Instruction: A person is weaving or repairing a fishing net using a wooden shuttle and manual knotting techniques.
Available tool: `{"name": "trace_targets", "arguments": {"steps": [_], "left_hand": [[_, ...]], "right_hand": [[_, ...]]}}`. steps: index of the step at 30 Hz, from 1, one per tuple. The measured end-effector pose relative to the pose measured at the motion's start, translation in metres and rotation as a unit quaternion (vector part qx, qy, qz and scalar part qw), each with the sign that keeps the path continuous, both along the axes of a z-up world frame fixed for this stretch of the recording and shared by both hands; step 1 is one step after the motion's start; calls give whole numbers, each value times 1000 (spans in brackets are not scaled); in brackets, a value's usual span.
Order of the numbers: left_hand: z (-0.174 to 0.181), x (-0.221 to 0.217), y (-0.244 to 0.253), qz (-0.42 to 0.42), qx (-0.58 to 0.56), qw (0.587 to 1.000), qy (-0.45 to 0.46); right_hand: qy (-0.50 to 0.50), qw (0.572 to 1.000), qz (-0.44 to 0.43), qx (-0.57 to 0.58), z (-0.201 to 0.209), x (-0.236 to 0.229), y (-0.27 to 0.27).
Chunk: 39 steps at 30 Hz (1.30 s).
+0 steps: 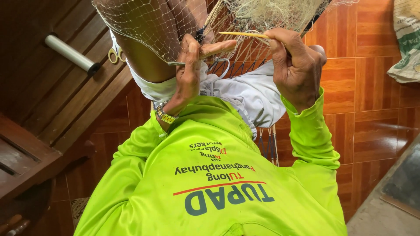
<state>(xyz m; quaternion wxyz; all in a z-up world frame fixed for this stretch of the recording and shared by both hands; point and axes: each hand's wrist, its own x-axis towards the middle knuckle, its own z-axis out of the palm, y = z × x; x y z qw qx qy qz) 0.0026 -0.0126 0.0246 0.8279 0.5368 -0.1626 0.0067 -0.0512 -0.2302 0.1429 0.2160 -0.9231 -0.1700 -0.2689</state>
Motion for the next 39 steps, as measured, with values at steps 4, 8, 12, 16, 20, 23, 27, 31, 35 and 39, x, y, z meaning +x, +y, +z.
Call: {"name": "trace_targets", "arguments": {"steps": [4, 8, 12, 16, 20, 23, 27, 31, 35, 39], "left_hand": [[0, 1, 0, -12, -27, 1000, 7], [-1, 0, 0, -29, -72, 997, 18], [46, -6, 3, -117, -36, 992, 0], [-13, 8, -4, -79, -153, 985, 32], [-12, 11, -5, -99, -178, 978, 49], [-7, 10, -4, -127, -185, 971, 79], [8, 9, -3, -166, -138, 973, 84], [4, -1, 10, -165, -171, 971, 15], [29, -22, 43, -186, 38, 978, 84], [64, -46, 75, -212, 279, 928, 124]], "right_hand": [[8, 999, -41, -32, -4, 1, 0], [37, 998, -38, -19, -4, 0, -4], [76, 997, -13, 18, -7, 4, -13], [113, 991, 32, 64, -7, 12, -17], [141, 963, 180, 140, -3, 24, -13], [152, 957, 211, 128, 3, 33, -7], [152, 953, 251, 75, 10, 44, 0], [104, 952, 284, 54, 19, 49, 7], [116, 956, 267, 30, 28, 48, 6], [117, 958, 263, 14, 28, 51, 5]]}}
